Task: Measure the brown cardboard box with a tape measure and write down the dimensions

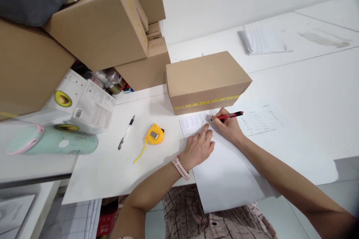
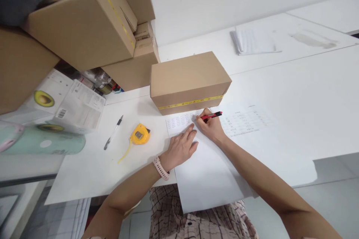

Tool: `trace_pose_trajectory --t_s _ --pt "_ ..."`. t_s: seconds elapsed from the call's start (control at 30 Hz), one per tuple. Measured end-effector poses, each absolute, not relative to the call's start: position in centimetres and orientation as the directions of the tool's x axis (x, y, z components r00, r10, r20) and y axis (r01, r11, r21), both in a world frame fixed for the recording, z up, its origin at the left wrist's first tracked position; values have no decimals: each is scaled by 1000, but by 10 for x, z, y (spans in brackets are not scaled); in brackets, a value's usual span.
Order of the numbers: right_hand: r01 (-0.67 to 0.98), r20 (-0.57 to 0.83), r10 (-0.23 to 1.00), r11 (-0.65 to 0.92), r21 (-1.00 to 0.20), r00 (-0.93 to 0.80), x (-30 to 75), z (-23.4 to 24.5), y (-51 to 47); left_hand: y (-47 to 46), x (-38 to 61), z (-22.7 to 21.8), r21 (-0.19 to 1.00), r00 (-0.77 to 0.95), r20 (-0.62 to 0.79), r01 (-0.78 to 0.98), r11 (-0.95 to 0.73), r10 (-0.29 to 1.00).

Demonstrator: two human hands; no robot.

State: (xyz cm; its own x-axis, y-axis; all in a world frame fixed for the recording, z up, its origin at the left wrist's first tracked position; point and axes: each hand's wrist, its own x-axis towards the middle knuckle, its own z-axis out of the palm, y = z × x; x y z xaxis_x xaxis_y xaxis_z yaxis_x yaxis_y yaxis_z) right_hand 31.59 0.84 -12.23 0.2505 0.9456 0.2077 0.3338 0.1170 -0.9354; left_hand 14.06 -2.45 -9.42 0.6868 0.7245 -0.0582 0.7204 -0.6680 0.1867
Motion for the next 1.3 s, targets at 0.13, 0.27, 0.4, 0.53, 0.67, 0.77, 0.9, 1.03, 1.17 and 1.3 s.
trace_pose_trajectory --t_s 0.13,0.27,0.4,0.53,0.67,0.77,0.9,1.03,1.17,1.3 --pt "331 195 949 107 -938 247 316 -123 9 -25 141 -94 190 685 -62 722 -666 726" --pt "340 215 946 125 -932 242 316 -124 9 -25 141 -94 196 683 -60 723 -663 728" --pt "329 201 951 117 -937 236 315 -122 9 -25 142 -93 197 682 -71 724 -660 727" --pt "331 190 949 100 -938 252 314 -119 9 -25 141 -93 194 680 -65 726 -660 730" --pt "322 179 948 88 -943 263 314 -119 8 -26 141 -93 200 679 -62 727 -657 732" --pt "313 182 945 92 -945 272 314 -118 8 -26 141 -92 208 680 -62 725 -657 731" --pt "309 180 946 92 -947 270 314 -118 8 -25 141 -91 207 677 -69 728 -654 733" --pt "309 181 944 91 -947 276 315 -120 9 -25 142 -91 200 676 -80 731 -652 733" --pt "305 168 940 73 -950 297 315 -121 9 -25 141 -93 199 675 -72 731 -653 734" --pt "313 174 941 78 -946 290 315 -120 8 -26 141 -94 197 678 -55 727 -658 733"
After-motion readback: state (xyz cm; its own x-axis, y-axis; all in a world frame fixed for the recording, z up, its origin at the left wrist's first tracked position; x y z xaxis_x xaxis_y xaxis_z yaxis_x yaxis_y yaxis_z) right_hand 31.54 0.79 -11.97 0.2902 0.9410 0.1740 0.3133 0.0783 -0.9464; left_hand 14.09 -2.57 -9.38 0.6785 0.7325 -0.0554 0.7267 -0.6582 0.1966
